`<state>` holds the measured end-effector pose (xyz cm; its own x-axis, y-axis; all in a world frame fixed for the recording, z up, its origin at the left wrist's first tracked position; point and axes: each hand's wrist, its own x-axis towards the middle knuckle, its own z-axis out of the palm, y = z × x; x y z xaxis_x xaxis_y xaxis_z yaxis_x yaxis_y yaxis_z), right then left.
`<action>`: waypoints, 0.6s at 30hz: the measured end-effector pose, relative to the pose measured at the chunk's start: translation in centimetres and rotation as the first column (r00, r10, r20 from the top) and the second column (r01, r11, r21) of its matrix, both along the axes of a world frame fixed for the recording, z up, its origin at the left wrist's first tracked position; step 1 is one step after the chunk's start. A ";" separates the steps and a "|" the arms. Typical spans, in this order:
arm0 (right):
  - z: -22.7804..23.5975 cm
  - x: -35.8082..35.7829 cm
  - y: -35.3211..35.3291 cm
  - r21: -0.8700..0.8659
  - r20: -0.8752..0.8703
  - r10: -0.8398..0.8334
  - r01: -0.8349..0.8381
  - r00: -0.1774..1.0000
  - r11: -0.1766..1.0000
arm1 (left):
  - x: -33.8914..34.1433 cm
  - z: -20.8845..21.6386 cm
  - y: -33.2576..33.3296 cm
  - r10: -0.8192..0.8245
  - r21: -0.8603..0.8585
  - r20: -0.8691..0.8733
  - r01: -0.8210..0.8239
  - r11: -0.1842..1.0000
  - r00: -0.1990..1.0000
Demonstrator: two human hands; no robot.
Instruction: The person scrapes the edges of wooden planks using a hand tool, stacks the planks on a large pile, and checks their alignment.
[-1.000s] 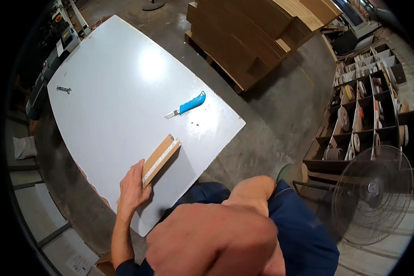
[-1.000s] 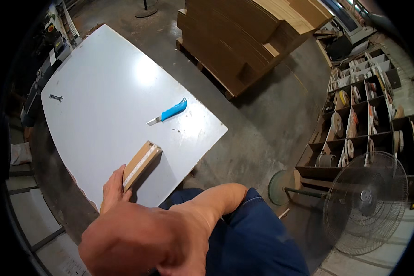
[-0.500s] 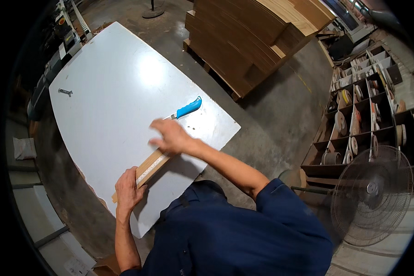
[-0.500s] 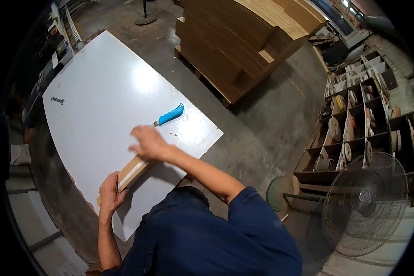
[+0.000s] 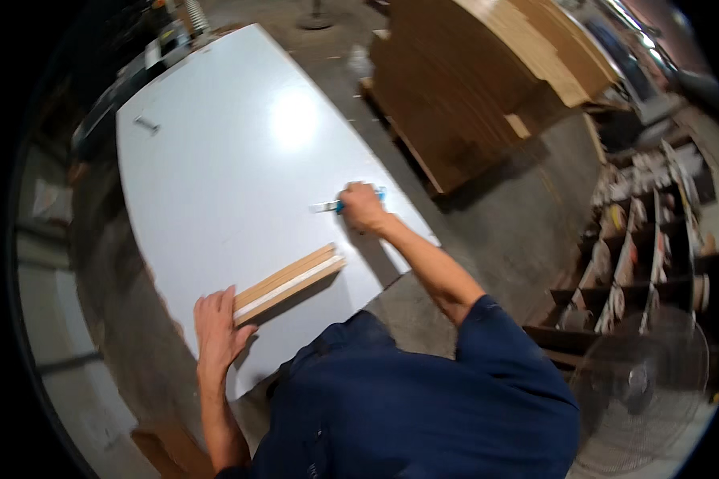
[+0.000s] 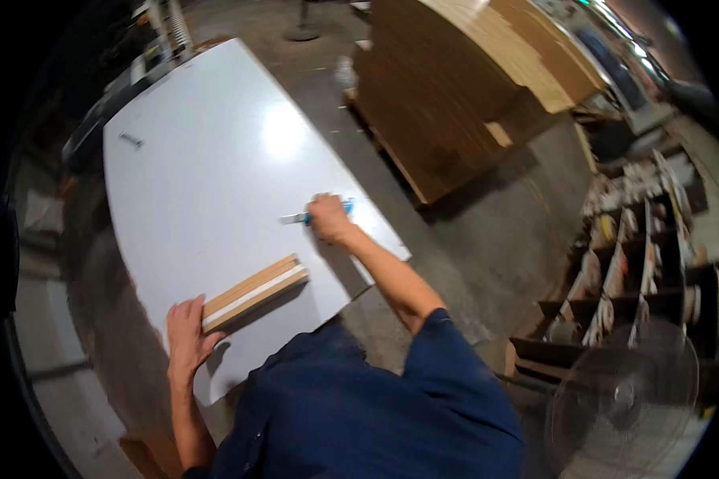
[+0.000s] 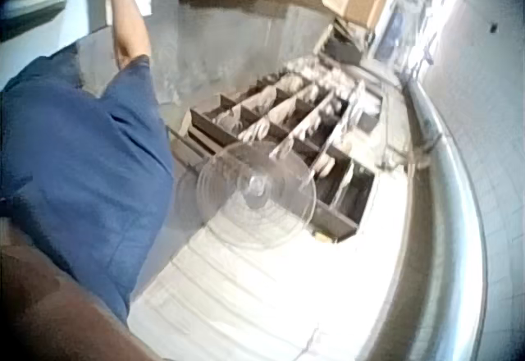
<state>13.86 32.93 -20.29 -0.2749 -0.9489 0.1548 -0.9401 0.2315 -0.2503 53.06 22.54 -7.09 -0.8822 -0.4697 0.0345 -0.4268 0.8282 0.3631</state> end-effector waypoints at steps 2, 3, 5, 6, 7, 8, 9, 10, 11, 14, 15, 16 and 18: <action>0.5 0.1 -0.1 -0.011 0.092 -0.060 0.061 0.994 0.998 | 0.3 0.2 0.0 0.039 0.035 0.020 -0.040 0.999 0.999; 1.4 -0.2 0.2 -0.056 0.087 -0.067 0.072 0.994 0.996 | -0.3 1.1 0.1 0.052 0.023 0.021 -0.052 0.998 0.998; 4.3 0.2 0.1 -0.189 0.291 -0.079 0.138 0.954 0.972 | -0.6 2.2 -0.2 0.071 0.032 -0.007 -0.071 0.997 0.997; 6.6 1.3 -0.3 -0.262 0.367 -0.032 0.137 0.930 0.955 | -0.4 2.6 0.0 0.108 0.030 -0.007 -0.107 0.994 0.994; 9.4 3.1 -0.7 -0.257 0.435 -0.010 0.135 0.900 0.957 | 0.1 2.6 0.2 0.158 -0.008 -0.042 -0.159 0.987 0.987; 11.4 4.7 -0.9 -0.266 0.479 0.055 0.085 0.876 0.960 | 0.6 2.3 0.4 0.197 -0.041 -0.080 -0.201 0.979 0.977; 13.2 6.6 -1.3 -0.282 0.522 0.124 0.033 0.844 0.959 | 1.3 2.2 0.8 0.237 -0.081 -0.118 -0.247 0.966 0.964; 14.8 9.0 -1.3 -0.319 0.541 0.196 -0.016 0.818 0.947 | 2.0 2.0 1.3 0.293 -0.010 -0.173 -0.299 0.954 0.940; 15.9 11.5 -1.2 -0.360 0.556 0.263 -0.057 0.788 0.931 | 2.0 2.4 2.2 0.376 0.161 -0.275 -0.343 0.925 0.885; 17.2 17.6 -1.0 -0.505 0.497 0.520 -0.256 0.695 0.825 | -0.8 3.3 5.4 0.595 0.608 -0.469 -0.251 0.753 0.653; 17.4 19.8 -0.8 -0.497 0.484 0.583 -0.343 0.653 0.797 | -1.1 3.0 6.3 0.643 0.709 -0.492 -0.158 0.687 0.586; 17.0 21.5 -0.6 -0.486 0.428 0.606 -0.394 0.670 0.780 | -1.7 3.0 7.0 0.721 0.795 -0.449 -0.133 0.592 0.527; 16.1 23.1 -0.3 -0.449 0.433 0.642 -0.466 0.633 0.762 | -0.9 2.4 7.0 0.800 0.849 -0.396 -0.152 0.506 0.451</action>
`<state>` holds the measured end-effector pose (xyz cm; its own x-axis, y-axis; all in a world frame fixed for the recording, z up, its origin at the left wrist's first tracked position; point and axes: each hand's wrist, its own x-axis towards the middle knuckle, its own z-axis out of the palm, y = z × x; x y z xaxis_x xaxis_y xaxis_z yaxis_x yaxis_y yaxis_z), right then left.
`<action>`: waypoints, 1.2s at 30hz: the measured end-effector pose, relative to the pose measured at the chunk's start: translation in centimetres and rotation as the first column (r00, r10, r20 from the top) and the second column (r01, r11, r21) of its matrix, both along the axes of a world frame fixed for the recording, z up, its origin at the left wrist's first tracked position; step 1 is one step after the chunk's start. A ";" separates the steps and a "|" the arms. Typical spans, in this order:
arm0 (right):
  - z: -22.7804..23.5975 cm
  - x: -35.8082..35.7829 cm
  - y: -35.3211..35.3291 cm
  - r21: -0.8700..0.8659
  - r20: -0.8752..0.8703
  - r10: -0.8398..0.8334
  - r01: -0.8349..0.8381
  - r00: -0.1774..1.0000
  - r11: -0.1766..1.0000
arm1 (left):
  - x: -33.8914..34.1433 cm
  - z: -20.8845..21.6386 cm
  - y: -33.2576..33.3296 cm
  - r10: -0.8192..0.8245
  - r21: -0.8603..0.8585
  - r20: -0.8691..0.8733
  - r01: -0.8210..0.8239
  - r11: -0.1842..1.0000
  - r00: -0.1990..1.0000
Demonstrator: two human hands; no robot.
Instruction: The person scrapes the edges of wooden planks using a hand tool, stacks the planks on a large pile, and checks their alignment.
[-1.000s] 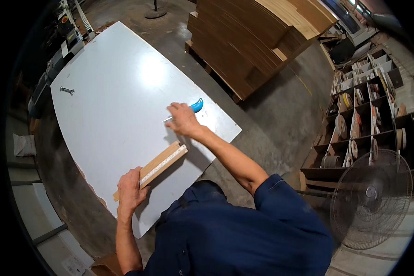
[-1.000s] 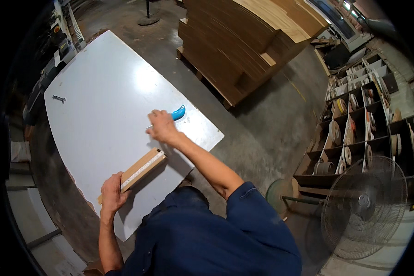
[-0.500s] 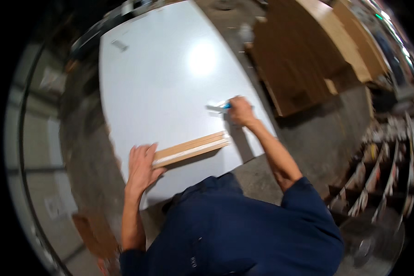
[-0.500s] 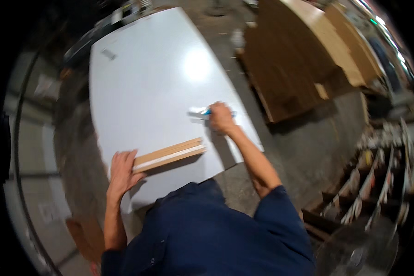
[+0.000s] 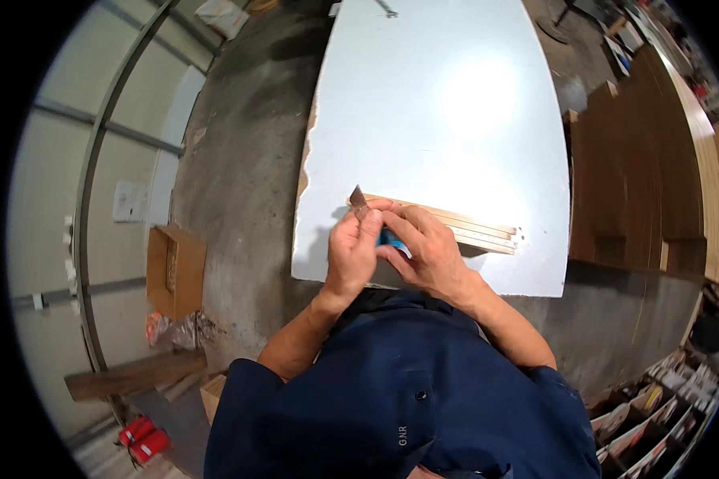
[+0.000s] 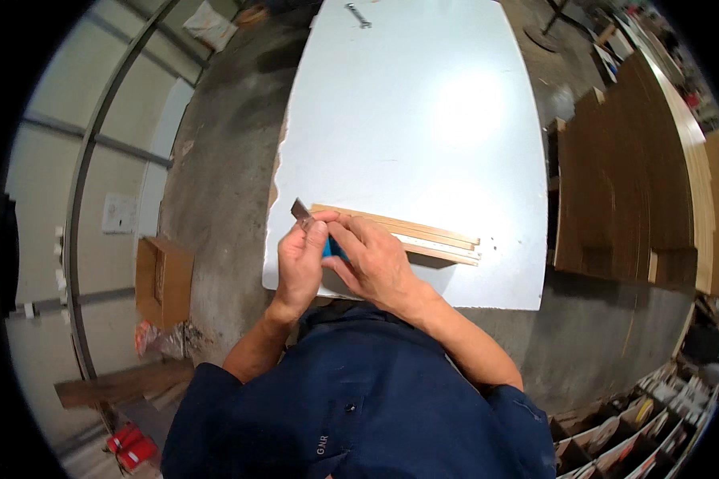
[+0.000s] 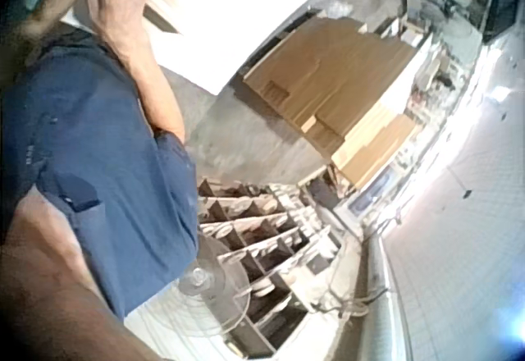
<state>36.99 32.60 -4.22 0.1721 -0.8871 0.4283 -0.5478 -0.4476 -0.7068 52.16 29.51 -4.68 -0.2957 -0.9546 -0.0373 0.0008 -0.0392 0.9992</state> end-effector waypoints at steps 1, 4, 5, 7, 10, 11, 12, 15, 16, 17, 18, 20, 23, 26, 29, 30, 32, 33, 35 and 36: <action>-0.2 -0.2 0.0 -0.003 -0.048 0.046 -0.046 0.998 0.999 | 1.1 -0.4 -0.2 0.082 0.085 -0.060 -0.077 0.993 0.995; -2.1 -2.3 -0.2 0.019 -0.389 -0.085 0.100 0.917 0.995 | 5.7 -1.3 -1.1 0.246 0.257 -0.094 -0.216 0.942 0.965; -3.1 -3.3 -0.5 0.061 -0.474 -0.082 0.126 0.877 0.990 | 6.9 -1.5 -1.4 0.231 0.309 -0.090 -0.194 0.931 0.969; -3.9 -4.2 -0.7 0.123 -0.595 -0.051 0.154 0.802 0.980 | 8.2 -2.2 -1.5 0.199 0.415 -0.105 -0.139 0.899 0.974; -4.2 -3.8 -0.9 0.227 -0.685 0.015 0.194 0.729 0.955 | 8.4 -4.4 -1.5 0.102 0.437 -0.086 -0.055 0.898 0.991; -4.2 -3.7 -1.1 0.255 -0.690 0.028 0.206 0.723 0.945 | 8.3 -5.0 -1.6 0.068 0.440 -0.084 -0.024 0.898 0.994; -4.3 -3.5 -1.2 0.284 -0.695 0.039 0.224 0.718 0.932 | 8.0 -5.4 -1.7 0.069 0.445 -0.081 -0.026 0.895 0.994; -4.3 -3.5 -1.3 0.295 -0.708 0.046 0.236 0.704 0.926 | 6.5 -5.9 -3.0 0.082 0.391 -0.028 -0.064 0.918 0.996; -4.3 -3.6 -1.3 0.282 -0.711 0.040 0.233 0.702 0.931 | 6.1 -6.5 -3.2 0.134 0.381 -0.059 -0.101 0.919 0.989; -4.3 -3.6 -1.2 0.269 -0.718 0.037 0.228 0.695 0.936 | 6.0 -6.7 -3.2 0.144 0.369 -0.042 -0.119 0.922 0.989; -4.3 -3.5 -1.1 0.253 -0.724 0.027 0.229 0.689 0.940 | 5.8 -6.8 -3.4 0.150 0.353 -0.026 -0.131 0.926 0.988; -4.2 -3.5 -1.1 0.245 -0.732 0.032 0.220 0.680 0.944 | 5.3 -6.7 -3.8 0.162 0.350 -0.013 -0.148 0.925 0.987; -3.8 -2.7 -1.5 0.272 -0.707 0.050 0.205 0.706 0.940 | 4.8 -6.6 -3.9 0.163 0.378 0.009 -0.155 0.913 0.987; -3.8 -1.2 -2.4 0.319 -0.716 0.086 0.216 0.693 0.923 | 5.4 -6.9 -4.4 0.144 0.350 0.030 -0.146 0.925 0.989; -3.7 0.2 -3.5 0.354 -0.696 0.111 0.205 0.710 0.912 | 6.2 -6.7 -4.4 0.181 0.349 -0.033 -0.158 0.924 0.983; -3.8 0.4 -3.8 0.355 -0.689 0.120 0.189 0.715 0.915 | 6.4 -6.6 -4.4 0.208 0.372 -0.054 -0.174 0.912 0.977; -4.0 0.7 -4.1 0.311 -0.669 0.102 0.153 0.736 0.938 | 7.1 -6.1 -4.9 0.247 0.394 -0.058 -0.206 0.896 0.967; -4.3 0.6 -3.9 0.268 -0.658 0.082 0.132 0.749 0.954 | 7.6 -5.8 -5.2 0.235 0.410 -0.036 -0.200 0.890 0.971; -4.4 0.5 -4.1 0.273 -0.653 0.084 0.131 0.753 0.953 | 8.7 -5.3 -5.8 0.205 0.443 0.006 -0.187 0.877 0.979; -4.2 0.6 -4.2 0.324 -0.660 0.111 0.148 0.743 0.934 | 9.2 -5.2 -5.9 0.160 0.448 0.020 -0.152 0.881 0.987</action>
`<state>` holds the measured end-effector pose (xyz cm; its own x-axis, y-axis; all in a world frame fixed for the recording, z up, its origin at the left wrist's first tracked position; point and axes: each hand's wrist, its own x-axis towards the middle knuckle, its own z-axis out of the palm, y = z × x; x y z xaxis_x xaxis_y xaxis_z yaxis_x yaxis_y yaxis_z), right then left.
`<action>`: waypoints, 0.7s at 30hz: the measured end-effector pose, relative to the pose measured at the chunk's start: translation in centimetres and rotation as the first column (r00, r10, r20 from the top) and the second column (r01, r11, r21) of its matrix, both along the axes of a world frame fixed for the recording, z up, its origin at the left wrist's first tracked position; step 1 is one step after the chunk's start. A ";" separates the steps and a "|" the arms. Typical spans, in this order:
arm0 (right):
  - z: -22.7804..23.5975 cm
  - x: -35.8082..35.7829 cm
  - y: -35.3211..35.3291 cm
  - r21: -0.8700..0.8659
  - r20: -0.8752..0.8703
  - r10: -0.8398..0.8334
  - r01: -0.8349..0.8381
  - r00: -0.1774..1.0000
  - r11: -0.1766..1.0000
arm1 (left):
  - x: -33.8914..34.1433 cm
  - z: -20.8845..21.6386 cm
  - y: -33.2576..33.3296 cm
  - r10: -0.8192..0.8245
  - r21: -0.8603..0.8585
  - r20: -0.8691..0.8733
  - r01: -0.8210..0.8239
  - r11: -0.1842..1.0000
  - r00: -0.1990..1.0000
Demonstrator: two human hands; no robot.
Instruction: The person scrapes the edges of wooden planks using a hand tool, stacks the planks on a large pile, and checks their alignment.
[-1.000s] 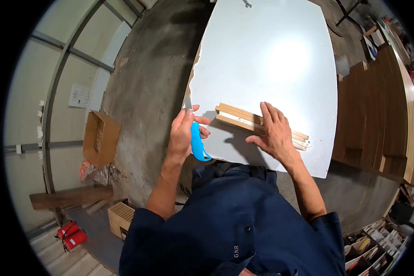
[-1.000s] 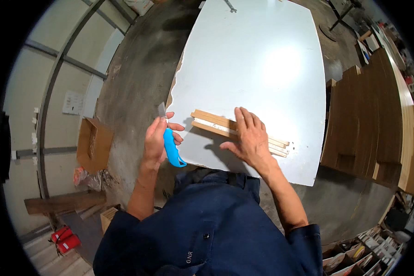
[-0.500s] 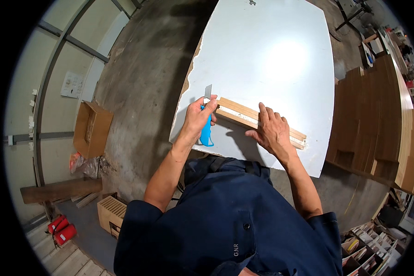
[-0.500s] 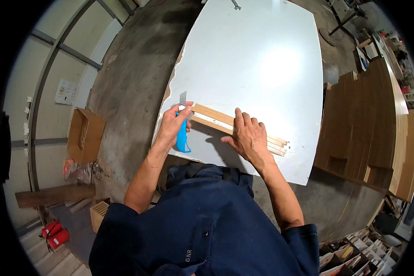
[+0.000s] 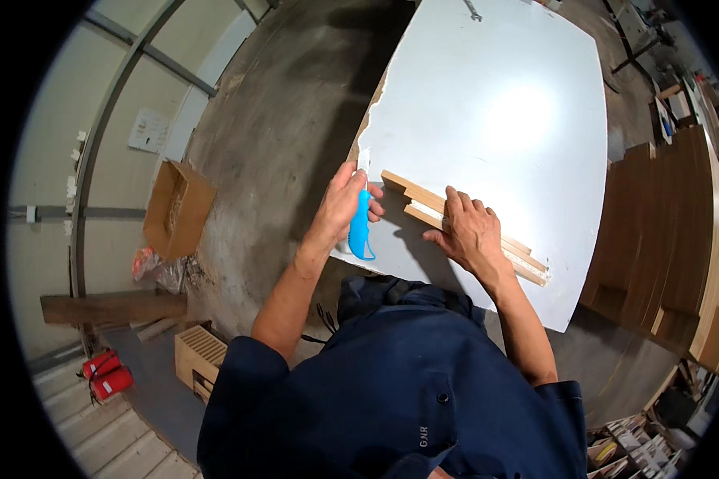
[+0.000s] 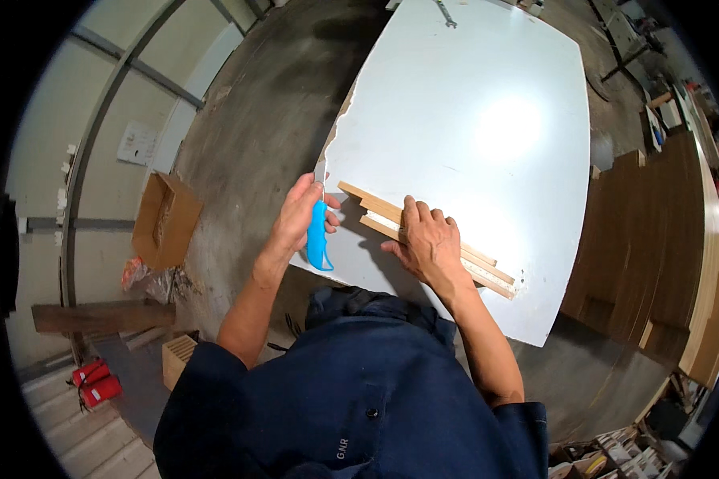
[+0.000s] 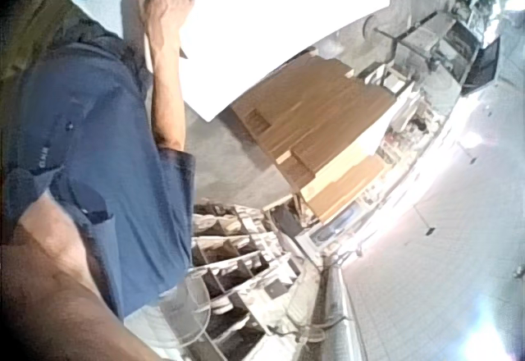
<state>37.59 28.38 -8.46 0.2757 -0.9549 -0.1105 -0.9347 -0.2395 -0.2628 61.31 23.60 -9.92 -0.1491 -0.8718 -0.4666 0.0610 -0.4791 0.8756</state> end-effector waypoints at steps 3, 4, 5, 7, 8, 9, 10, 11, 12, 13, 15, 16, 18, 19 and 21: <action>0.3 0.2 -0.1 0.039 -0.034 -0.007 0.008 0.999 0.999 | -0.1 0.5 0.3 -0.097 0.003 -0.068 0.097 0.995 0.993; 0.5 0.3 -0.2 0.058 -0.034 -0.004 0.006 0.999 0.998 | -0.2 0.3 0.5 -0.087 0.008 -0.080 0.088 0.996 0.993; 0.5 0.3 -0.3 0.076 -0.034 -0.003 0.005 0.999 0.997 | -0.4 0.0 0.7 -0.078 0.014 -0.091 0.079 0.997 0.993; 0.2 0.1 -0.1 0.035 -0.010 -0.002 0.002 1.000 0.999 | -0.9 -0.1 0.7 -0.065 0.015 -0.114 0.067 0.998 0.991; 0.2 0.1 0.0 0.014 0.002 -0.001 0.001 1.000 1.000 | -1.1 0.0 0.8 -0.055 0.014 -0.124 0.057 0.998 0.991; 0.1 0.0 -0.1 0.006 0.005 0.004 -0.004 1.000 1.000 | -1.3 -0.1 0.8 -0.045 0.020 -0.138 0.048 0.999 0.989; 0.0 0.0 -0.1 -0.002 0.009 0.009 -0.009 1.000 1.000 | -1.4 -0.2 0.8 -0.036 0.026 -0.134 0.040 0.999 0.990; -0.1 -0.1 -0.2 -0.010 0.012 0.013 -0.013 1.000 1.000 | -1.5 -0.2 0.7 -0.028 0.033 -0.129 0.032 0.999 0.991; -0.1 -0.1 -0.2 -0.036 0.031 0.019 -0.018 0.999 0.999 | -1.6 -0.1 0.7 -0.020 0.034 -0.123 0.024 0.999 0.992; -0.2 -0.1 -0.1 -0.061 0.050 0.025 -0.022 0.998 0.998 | -1.6 0.0 0.7 -0.022 0.032 -0.118 0.025 0.999 0.993; -0.2 0.0 -0.1 -0.079 0.067 0.031 -0.026 0.997 0.997 | -1.7 0.3 0.8 -0.025 0.029 -0.106 0.028 0.999 0.994; -0.2 0.0 -0.1 -0.073 0.065 0.031 -0.026 0.997 0.997 | -1.7 0.4 0.8 -0.022 0.030 -0.091 0.025 0.999 0.996; -0.1 0.0 -0.2 -0.033 0.041 0.023 -0.021 0.999 0.999 | -1.8 0.5 0.8 -0.019 0.031 -0.060 0.021 0.999 0.998; 0.0 0.1 -0.3 0.000 0.020 0.016 -0.016 1.000 1.000 | -1.8 0.5 0.8 -0.020 0.016 -0.044 0.021 1.000 0.999; 0.2 0.1 -0.3 0.032 -0.003 0.008 -0.008 1.000 0.999 | -2.0 0.6 0.8 -0.023 -0.015 -0.013 0.023 1.000 1.000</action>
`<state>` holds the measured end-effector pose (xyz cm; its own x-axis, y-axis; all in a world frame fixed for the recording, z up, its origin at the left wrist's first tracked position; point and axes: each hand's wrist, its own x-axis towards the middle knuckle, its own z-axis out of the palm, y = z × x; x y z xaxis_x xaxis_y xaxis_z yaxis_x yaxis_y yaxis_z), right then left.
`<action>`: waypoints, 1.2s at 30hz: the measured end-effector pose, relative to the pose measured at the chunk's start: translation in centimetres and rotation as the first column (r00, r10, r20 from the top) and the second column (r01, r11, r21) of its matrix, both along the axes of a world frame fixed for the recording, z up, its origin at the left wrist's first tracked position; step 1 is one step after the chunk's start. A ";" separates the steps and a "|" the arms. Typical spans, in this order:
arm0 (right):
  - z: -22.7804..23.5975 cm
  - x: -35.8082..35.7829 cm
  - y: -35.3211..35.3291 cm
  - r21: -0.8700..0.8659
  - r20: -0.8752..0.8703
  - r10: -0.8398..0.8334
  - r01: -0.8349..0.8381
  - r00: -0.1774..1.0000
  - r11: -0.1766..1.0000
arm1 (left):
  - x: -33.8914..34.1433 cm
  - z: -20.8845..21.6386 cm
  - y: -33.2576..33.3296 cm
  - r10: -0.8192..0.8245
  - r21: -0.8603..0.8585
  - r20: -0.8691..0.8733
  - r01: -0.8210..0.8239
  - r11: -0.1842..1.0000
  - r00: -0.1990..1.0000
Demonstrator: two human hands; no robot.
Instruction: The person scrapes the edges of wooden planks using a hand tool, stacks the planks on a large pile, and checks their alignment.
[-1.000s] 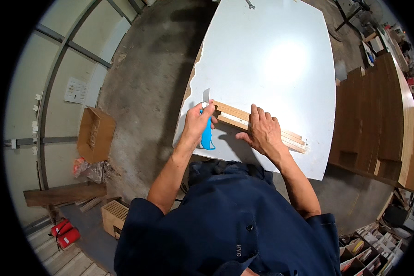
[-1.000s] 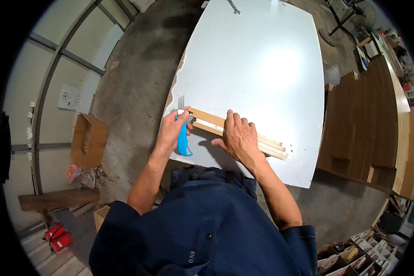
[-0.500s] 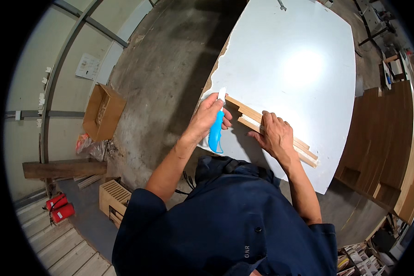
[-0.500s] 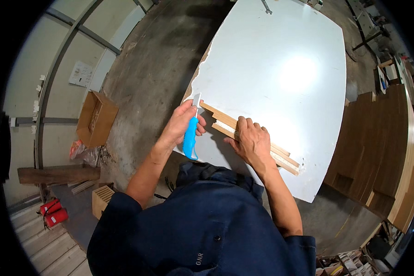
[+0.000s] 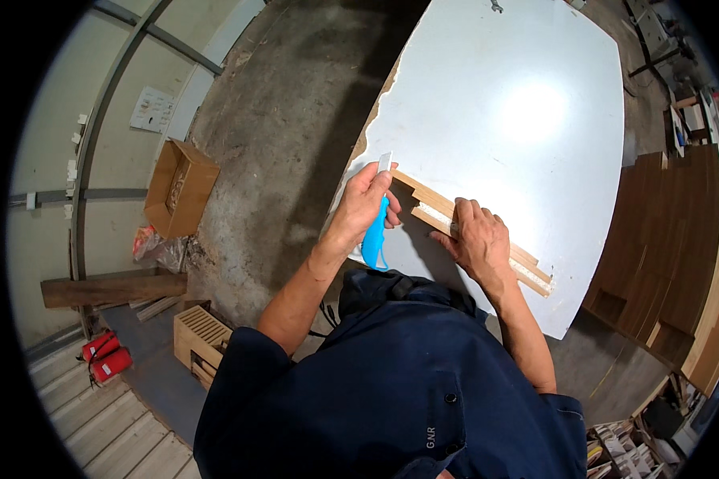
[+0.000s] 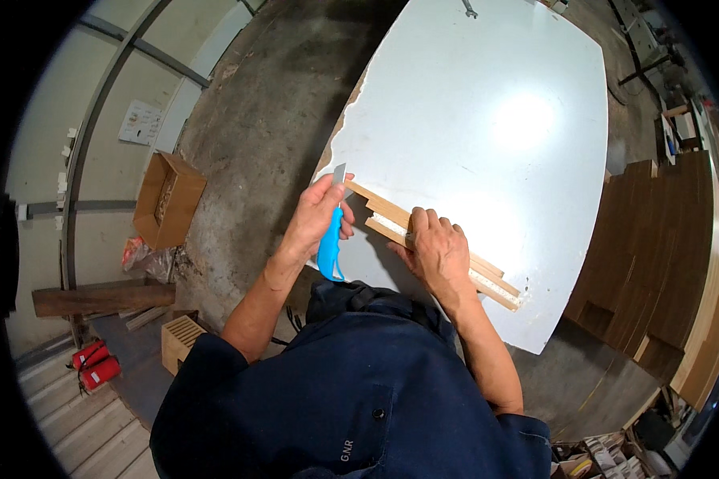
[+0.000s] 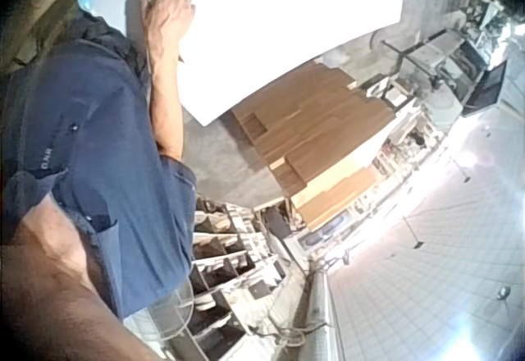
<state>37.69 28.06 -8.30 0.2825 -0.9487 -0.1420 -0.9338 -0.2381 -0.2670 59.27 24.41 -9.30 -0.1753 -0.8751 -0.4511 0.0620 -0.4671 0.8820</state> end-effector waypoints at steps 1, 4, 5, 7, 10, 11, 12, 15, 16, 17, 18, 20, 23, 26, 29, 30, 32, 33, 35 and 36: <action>0.0 0.0 0.0 -0.001 -0.003 -0.002 0.002 1.000 1.000 | -0.1 0.1 -0.1 0.003 0.012 0.017 -0.004 1.000 1.000; -0.1 -0.1 0.0 -0.008 0.004 -0.001 0.001 1.000 1.000 | -0.5 0.6 -0.3 0.009 0.037 0.072 -0.012 0.999 0.997; -0.2 -0.1 0.0 -0.012 0.009 0.001 -0.001 1.000 1.000 | -0.6 0.7 -0.4 0.008 0.039 0.091 -0.011 0.999 0.996; 0.0 -0.1 0.0 -0.009 0.020 0.003 -0.003 1.000 1.000 | -0.7 0.7 -0.5 0.003 0.027 0.139 -0.006 1.000 0.990; 0.1 -0.1 0.0 -0.048 0.048 0.019 -0.016 0.999 0.999 | -0.8 0.5 -0.7 -0.019 -0.001 0.210 0.020 1.000 0.978; 0.0 -0.1 0.0 -0.069 0.059 0.026 -0.022 0.998 0.997 | -0.8 0.8 -0.8 -0.031 -0.006 0.224 0.033 0.999 0.974; -0.1 -0.1 0.0 -0.069 0.051 0.028 -0.024 0.998 0.997 | -0.8 1.0 -0.9 -0.045 -0.006 0.237 0.048 0.999 0.970; -0.3 -0.1 0.0 -0.064 0.034 0.036 -0.033 0.999 0.997 | -0.4 1.2 -1.2 -0.094 0.052 0.151 0.088 0.995 0.984; -0.3 -0.1 0.0 -0.060 0.034 0.040 -0.038 0.999 0.997 | -0.3 1.2 -1.2 -0.092 0.042 0.142 0.087 0.995 0.986; -0.4 -0.1 -0.1 -0.056 0.033 0.044 -0.042 0.998 0.998 | -0.3 1.2 -1.0 -0.090 0.032 0.132 0.087 0.996 0.987; -0.4 -0.2 0.0 -0.061 0.032 0.047 -0.045 0.998 0.997 | -0.3 1.1 -0.9 -0.089 0.023 0.121 0.087 0.996 0.989; -0.5 -0.2 0.0 -0.073 0.028 0.052 -0.050 0.998 0.996 | -0.5 0.8 -0.8 -0.081 -0.006 0.204 0.084 0.996 0.976; -0.7 -0.3 0.0 -0.088 0.031 0.053 -0.050 0.998 0.995 | -0.2 0.8 -1.0 -0.114 0.057 0.136 0.107 0.993 0.984; -0.7 -0.3 0.0 -0.087 0.026 0.065 -0.062 0.998 0.994 | -0.3 1.2 -1.0 -0.130 0.064 0.163 0.121 0.991 0.978; -0.9 -0.3 0.1 -0.094 0.032 0.066 -0.062 0.997 0.994 | -1.1 1.1 -0.7 -0.125 0.023 0.305 0.124 0.992 0.944; -0.9 -0.3 0.0 -0.092 0.034 0.067 -0.064 0.997 0.994 | -1.3 1.2 -0.7 -0.116 0.005 0.358 0.123 0.992 0.926; -0.9 -0.2 0.0 -0.089 0.038 0.071 -0.067 0.997 0.994 | -0.3 1.2 -1.1 -0.171 0.061 0.243 0.161 0.985 0.955; -0.9 -0.2 0.0 -0.069 0.036 0.056 -0.054 0.998 0.996 | 0.2 1.2 -1.4 -0.195 0.088 0.183 0.182 0.979 0.963; -0.8 -0.1 0.0 -0.031 0.032 0.028 -0.027 0.999 0.999 | 0.6 1.4 -2.1 -0.265 0.120 0.212 0.244 0.962 0.941; -0.8 -0.1 0.0 -0.029 0.031 0.027 -0.026 0.999 0.999 | 0.7 1.6 -2.4 -0.301 0.137 0.226 0.276 0.951 0.926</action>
